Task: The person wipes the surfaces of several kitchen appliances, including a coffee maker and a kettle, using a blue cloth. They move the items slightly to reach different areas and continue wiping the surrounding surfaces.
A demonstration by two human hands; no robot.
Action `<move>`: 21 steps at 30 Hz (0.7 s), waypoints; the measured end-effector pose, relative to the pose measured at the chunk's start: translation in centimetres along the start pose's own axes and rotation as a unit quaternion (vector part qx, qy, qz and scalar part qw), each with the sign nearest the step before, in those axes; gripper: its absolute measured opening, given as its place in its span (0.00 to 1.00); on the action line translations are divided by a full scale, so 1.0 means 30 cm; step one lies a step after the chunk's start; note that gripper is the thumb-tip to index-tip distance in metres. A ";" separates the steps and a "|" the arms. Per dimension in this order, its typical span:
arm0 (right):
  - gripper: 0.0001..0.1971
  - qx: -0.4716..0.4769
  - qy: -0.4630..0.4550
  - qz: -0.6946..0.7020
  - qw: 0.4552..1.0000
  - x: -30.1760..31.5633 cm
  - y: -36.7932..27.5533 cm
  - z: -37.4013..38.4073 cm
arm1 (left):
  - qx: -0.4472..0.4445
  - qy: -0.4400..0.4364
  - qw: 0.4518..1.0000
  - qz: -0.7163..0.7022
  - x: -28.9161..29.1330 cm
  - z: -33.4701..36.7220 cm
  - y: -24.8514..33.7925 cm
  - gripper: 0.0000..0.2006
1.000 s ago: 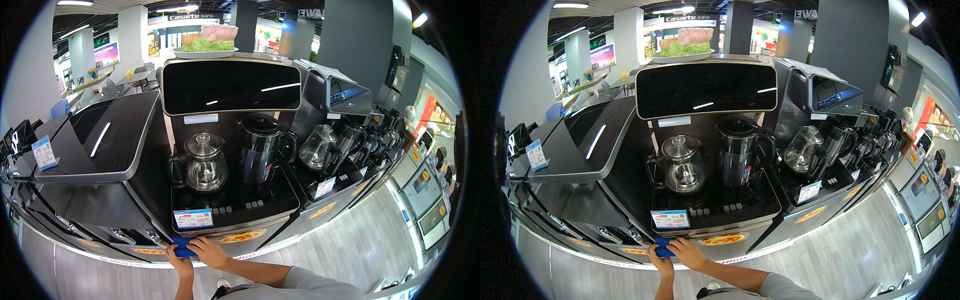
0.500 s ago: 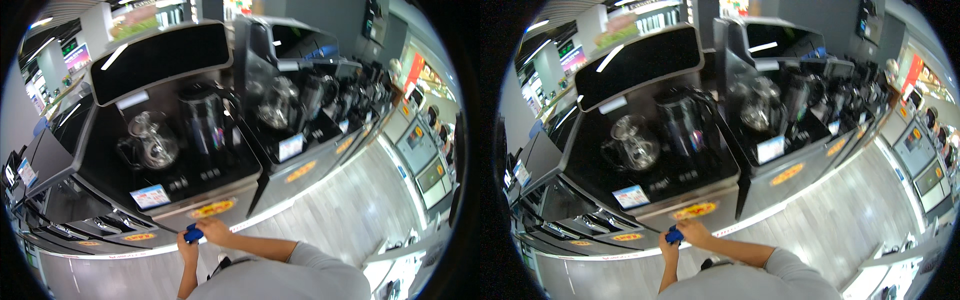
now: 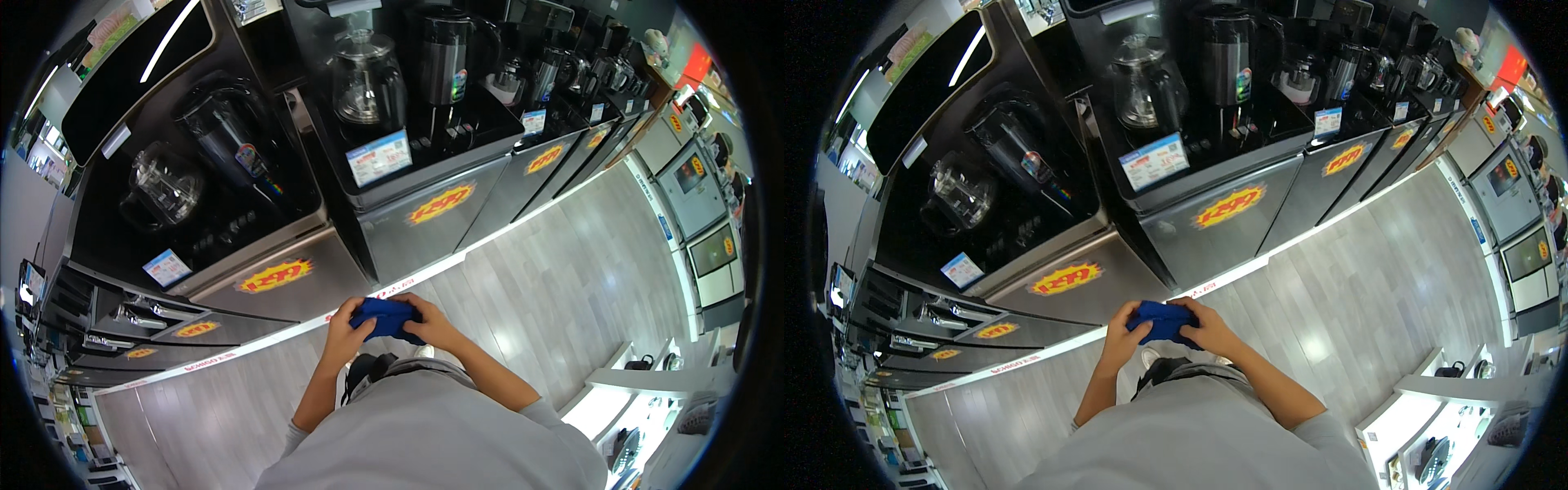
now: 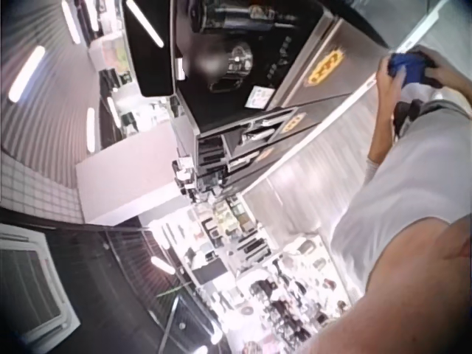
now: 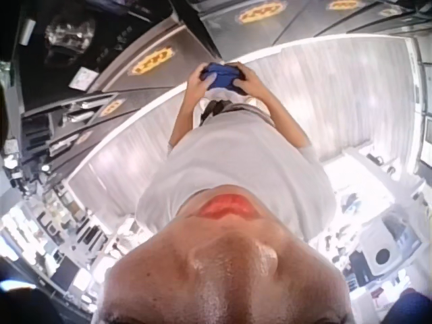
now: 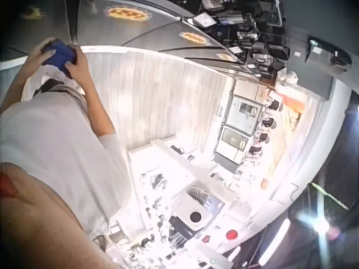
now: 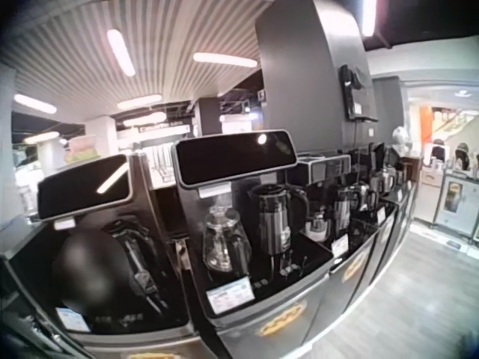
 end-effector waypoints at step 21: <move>0.25 0.124 0.333 -0.109 0.929 0.573 -0.299 0.045 | -0.189 0.237 0.951 0.065 -0.185 0.350 0.430 0.18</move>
Point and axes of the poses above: each hand's wrist, its own z-axis towards the middle knuckle, its own x-axis out of the back of the hand, y = z × x, the point moved 3 cm from there along z, towards the middle knuckle, and after that the axes turned 6 degrees about z, right-handed, at the moved point
